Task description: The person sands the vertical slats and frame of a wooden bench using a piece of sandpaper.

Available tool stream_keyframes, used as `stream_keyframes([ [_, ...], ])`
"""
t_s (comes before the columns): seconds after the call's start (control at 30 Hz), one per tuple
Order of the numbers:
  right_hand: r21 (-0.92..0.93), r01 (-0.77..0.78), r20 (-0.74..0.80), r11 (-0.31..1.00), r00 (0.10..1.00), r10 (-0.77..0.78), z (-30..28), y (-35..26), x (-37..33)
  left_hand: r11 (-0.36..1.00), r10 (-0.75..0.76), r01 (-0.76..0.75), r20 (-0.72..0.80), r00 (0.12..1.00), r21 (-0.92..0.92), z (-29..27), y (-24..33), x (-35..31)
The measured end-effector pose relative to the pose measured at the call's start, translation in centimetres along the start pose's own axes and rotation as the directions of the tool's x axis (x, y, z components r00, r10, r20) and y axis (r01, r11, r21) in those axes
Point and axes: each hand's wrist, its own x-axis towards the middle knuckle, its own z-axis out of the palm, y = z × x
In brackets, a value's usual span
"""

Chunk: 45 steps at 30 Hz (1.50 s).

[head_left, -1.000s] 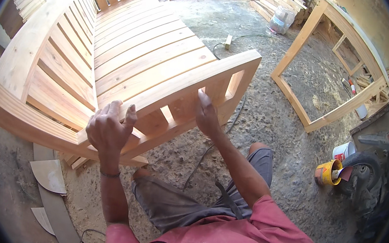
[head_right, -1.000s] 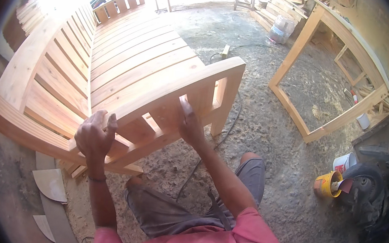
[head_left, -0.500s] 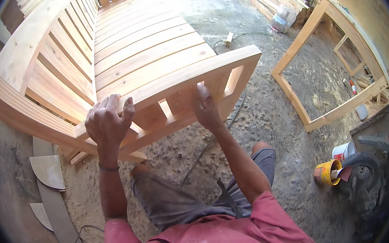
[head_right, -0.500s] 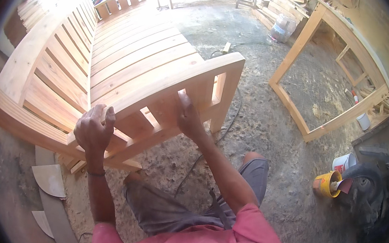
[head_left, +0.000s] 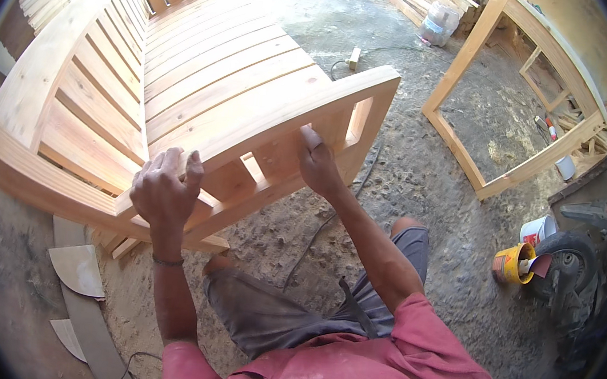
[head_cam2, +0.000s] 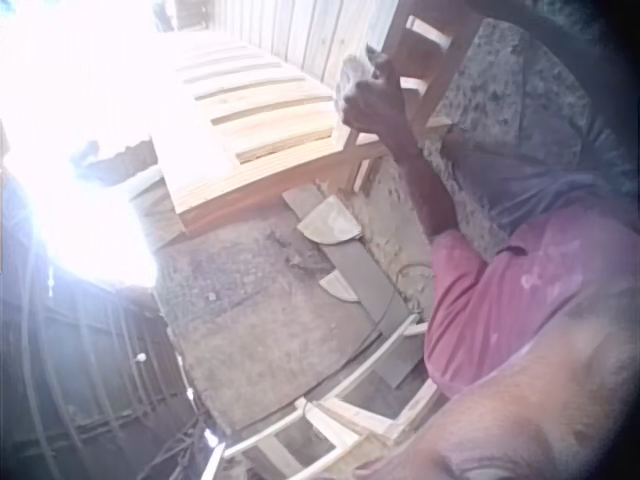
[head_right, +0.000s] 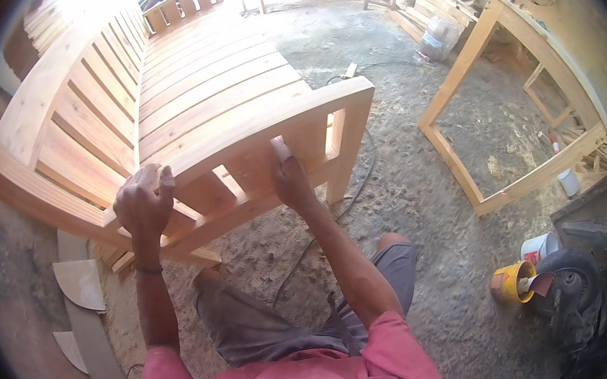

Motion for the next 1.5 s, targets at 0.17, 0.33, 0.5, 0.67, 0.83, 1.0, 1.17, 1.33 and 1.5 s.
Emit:
stream_keyframes([
  [0.17,-0.083,0.202,-0.11,0.976,0.971,-0.21,0.3,0.7,-0.6,1.0,0.005,-0.006,-0.048,0.999,-0.026,0.6,0.4,0.2],
  [0.33,0.033,0.023,-0.047,0.999,0.999,-0.022,-0.6,-2.7,-0.4,1.0,-0.006,0.006,-0.022,1.0,0.01,0.8,-0.2,-0.5],
  [0.5,-0.047,-0.112,0.121,0.993,0.986,0.117,-0.5,-2.8,0.3,0.998,-0.007,0.008,-0.028,1.0,0.058,0.7,-0.7,-1.0],
  [0.67,-0.063,0.08,-0.039,0.995,0.996,-0.083,0.2,-0.9,-1.4,0.999,-0.023,0.024,-0.019,1.0,0.045,0.9,0.5,-0.2],
  [0.83,-0.012,0.104,-0.055,0.995,0.993,-0.104,0.0,-0.6,-1.1,0.998,-0.03,0.031,-0.016,0.999,0.061,1.0,0.4,-0.2],
  [1.0,-0.003,0.026,-0.033,1.0,0.999,-0.026,-0.4,-1.7,-0.6,0.997,-0.039,0.041,-0.026,0.999,0.062,1.3,-0.2,-0.6],
  [1.17,-0.086,0.174,-0.09,0.981,0.979,-0.182,-0.4,-1.7,-1.2,0.998,-0.023,0.025,-0.032,0.999,0.06,1.1,0.7,0.0],
  [1.33,-0.052,0.135,-0.07,0.989,0.988,-0.138,-0.3,-0.9,-1.6,0.999,-0.012,0.015,-0.083,0.996,0.039,1.3,0.3,-0.3],
  [1.5,0.044,-0.04,0.004,0.998,0.999,0.039,-1.0,-2.9,0.1,0.999,-0.019,0.021,-0.077,0.997,0.025,1.5,-0.2,-0.6],
])
